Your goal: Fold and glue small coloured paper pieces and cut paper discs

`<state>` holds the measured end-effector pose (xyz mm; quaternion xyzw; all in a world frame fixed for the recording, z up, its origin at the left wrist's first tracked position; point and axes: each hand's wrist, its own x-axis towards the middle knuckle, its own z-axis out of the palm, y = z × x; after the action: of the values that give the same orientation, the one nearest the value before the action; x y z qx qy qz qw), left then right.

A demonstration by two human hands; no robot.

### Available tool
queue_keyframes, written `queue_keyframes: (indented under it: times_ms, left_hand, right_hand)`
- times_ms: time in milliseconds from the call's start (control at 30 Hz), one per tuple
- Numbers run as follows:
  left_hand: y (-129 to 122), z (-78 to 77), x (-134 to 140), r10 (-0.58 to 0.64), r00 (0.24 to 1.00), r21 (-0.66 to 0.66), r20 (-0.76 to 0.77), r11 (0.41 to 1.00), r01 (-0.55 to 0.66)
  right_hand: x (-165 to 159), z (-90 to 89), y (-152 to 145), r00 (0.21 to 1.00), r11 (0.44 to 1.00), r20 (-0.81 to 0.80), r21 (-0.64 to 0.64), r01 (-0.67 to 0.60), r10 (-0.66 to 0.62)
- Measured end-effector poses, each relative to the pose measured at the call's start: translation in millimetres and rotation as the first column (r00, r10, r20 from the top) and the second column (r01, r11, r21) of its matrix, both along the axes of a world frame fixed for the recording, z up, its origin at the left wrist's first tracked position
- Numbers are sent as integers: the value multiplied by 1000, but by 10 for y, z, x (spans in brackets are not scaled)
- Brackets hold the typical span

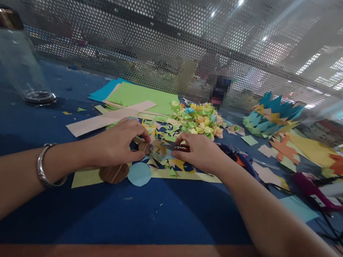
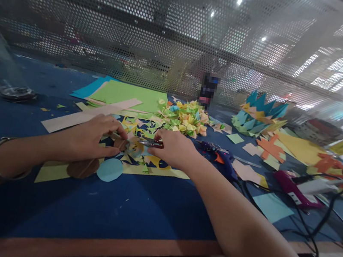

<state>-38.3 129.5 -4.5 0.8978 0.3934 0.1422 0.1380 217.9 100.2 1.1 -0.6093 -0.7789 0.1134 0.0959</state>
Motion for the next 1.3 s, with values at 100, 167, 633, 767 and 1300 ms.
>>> queue_keyframes:
  times_ms: [100, 167, 633, 767, 1300]
  left_hand:
    - [-9, 7, 12, -3, 1000, 6, -10, 1000, 3]
    - [-19, 24, 24, 28, 1000, -15, -11, 999, -29]
    - [-77, 213, 272, 96, 947, -498, 307, 864, 74]
    - [104, 212, 402, 26, 999, -189, 26, 982, -20]
    - [268, 197, 380, 93, 970, -285, 223, 958, -27]
  right_hand:
    - [12, 1, 5, 1000, 1000, -20, 16, -12, 13]
    - [30, 6, 16, 996, 999, -83, 29, -30, 33]
    - [114, 17, 44, 742, 997, -668, -4, -79, 57]
    - [189, -16, 105, 811, 999, -584, 48, -14, 39]
    - [196, 95, 113, 824, 997, -566, 40, 62, -28]
